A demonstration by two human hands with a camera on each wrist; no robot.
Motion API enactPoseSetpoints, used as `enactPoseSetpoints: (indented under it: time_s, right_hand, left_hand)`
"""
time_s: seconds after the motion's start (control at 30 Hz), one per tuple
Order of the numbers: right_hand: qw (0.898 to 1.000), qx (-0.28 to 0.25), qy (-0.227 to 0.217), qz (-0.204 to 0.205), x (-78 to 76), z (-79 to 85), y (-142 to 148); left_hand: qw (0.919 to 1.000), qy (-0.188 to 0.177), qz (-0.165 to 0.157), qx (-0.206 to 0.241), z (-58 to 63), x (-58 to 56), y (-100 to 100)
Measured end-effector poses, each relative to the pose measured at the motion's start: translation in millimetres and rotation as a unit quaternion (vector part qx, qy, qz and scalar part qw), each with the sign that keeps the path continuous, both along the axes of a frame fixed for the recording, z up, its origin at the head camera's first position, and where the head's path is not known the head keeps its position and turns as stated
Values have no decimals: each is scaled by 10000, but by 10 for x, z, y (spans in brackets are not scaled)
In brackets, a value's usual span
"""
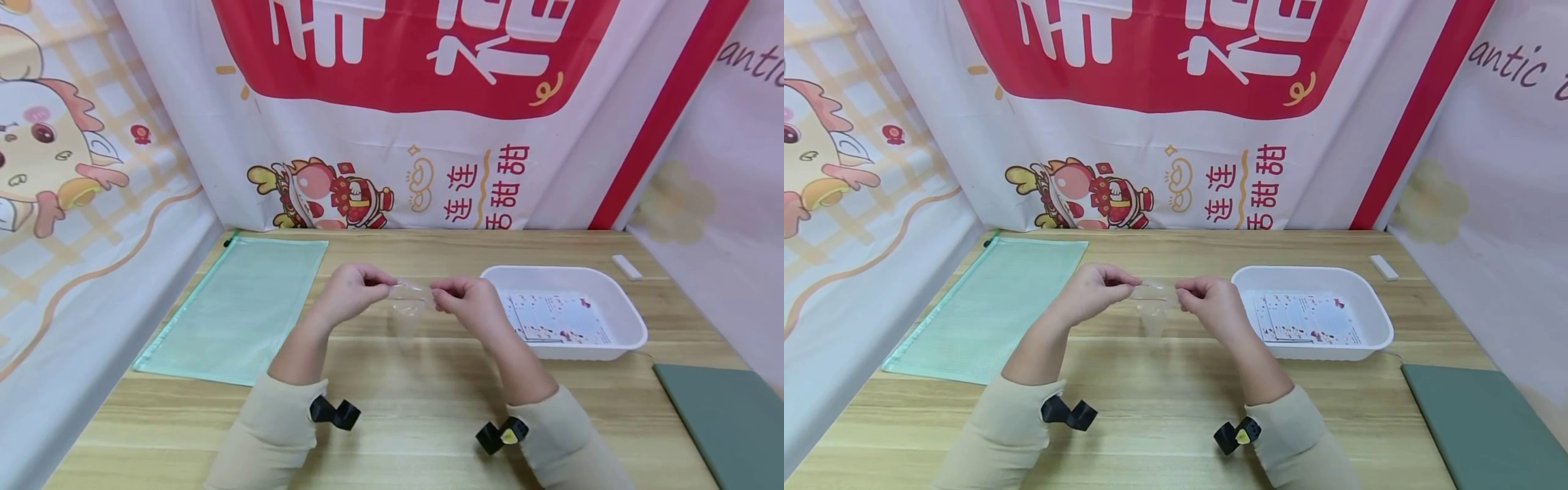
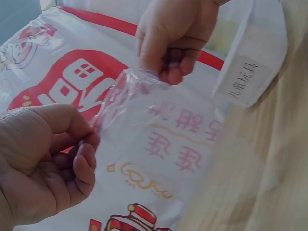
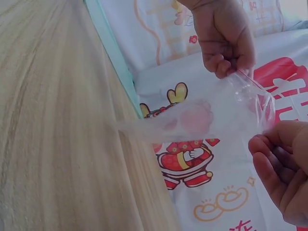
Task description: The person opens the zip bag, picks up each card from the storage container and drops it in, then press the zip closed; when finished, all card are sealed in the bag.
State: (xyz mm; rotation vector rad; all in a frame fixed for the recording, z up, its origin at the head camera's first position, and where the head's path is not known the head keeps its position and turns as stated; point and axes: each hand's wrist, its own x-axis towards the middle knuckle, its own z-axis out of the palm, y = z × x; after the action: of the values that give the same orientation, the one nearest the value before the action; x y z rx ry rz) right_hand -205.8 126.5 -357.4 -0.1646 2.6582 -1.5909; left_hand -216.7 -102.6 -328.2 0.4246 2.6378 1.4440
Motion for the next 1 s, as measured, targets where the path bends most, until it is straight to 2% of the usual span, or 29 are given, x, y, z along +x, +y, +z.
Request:
enactPoseSetpoints:
  time_s: [0.2,0.3,0.37,0.5,0.57,0.67,0.77,0.9,1.0]
  right_hand:
    - [9980,325,180,507,15,10,33]
    - [9974,268,247,615,23,7,31]
    - [9975,172,321,609,24,0,20]
    - [9977,-19,440,508,18,-18,-13]
    - [9980,-103,444,445,13,-29,-23]
    - [9981,-349,351,363,7,-38,-32]
    - [9972,-662,203,275,3,-43,-28]
    - [9947,-1013,30,159,2,-37,-22]
    - [9923,-1234,-75,121,3,-31,-19]
  left_hand:
    - [9967,-85,-603,-533,133,17,-84]
    - [9964,-58,-653,-534,146,25,-87]
    - [9979,18,-591,-278,123,28,-66]
    - [9973,304,-391,533,14,29,15]
    - [9952,608,-326,693,-62,28,57]
    - [9915,1175,-412,383,-178,32,106]
    - [9851,1576,-639,-240,-299,29,156]
    - [9780,1745,-787,-823,-451,17,225]
    - [9774,1807,-708,-839,-531,12,256]
